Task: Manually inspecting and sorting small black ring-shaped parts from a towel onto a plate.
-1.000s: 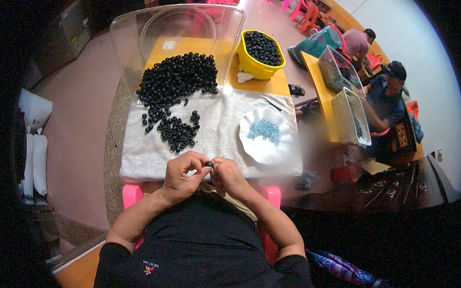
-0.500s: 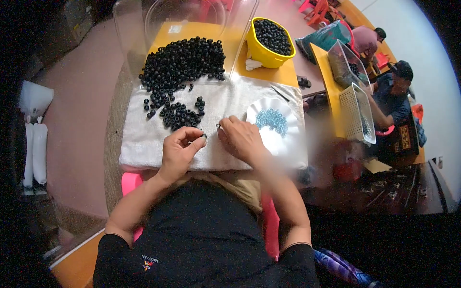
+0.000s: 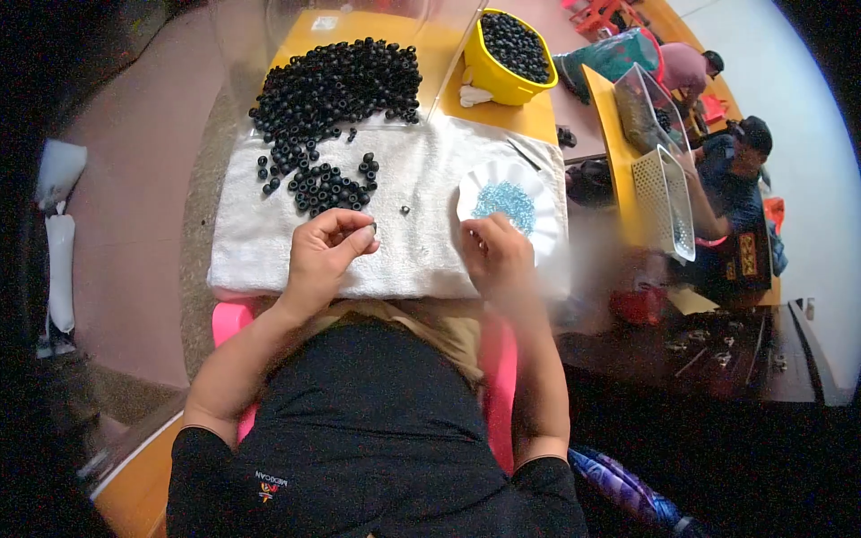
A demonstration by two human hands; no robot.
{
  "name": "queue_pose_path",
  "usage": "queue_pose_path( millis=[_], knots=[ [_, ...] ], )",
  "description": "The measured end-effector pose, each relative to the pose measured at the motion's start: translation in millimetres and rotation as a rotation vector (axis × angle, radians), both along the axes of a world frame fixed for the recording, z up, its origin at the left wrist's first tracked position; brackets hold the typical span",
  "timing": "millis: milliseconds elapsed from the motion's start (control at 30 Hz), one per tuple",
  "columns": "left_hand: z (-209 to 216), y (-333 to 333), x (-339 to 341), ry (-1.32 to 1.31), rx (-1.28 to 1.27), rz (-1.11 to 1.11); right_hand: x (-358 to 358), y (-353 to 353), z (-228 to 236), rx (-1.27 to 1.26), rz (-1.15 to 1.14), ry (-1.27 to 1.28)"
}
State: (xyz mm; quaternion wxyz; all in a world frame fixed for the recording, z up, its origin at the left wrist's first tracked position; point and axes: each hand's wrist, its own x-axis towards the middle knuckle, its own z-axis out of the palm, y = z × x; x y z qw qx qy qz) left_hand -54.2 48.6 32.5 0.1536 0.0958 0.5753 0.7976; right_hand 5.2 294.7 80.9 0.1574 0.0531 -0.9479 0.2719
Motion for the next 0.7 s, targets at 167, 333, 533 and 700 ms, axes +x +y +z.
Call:
queue_pose_path(
  millis=[167,333,533,700],
  knots=[
    [-7,1,1,-0.046,0.051,-0.018,23,-3,-12,-0.072,-0.024,-0.104],
    [-8,1,0,-0.058,0.054,-0.046,24,-8,-24,-0.071,0.07,-0.105],
    [-6,3,0,-0.076,0.048,-0.07,9,-31,-36,0.09,0.049,-0.139],
    [-6,3,1,-0.087,0.071,-0.077,2,-35,-37,0.173,0.085,-0.115]
  ],
)
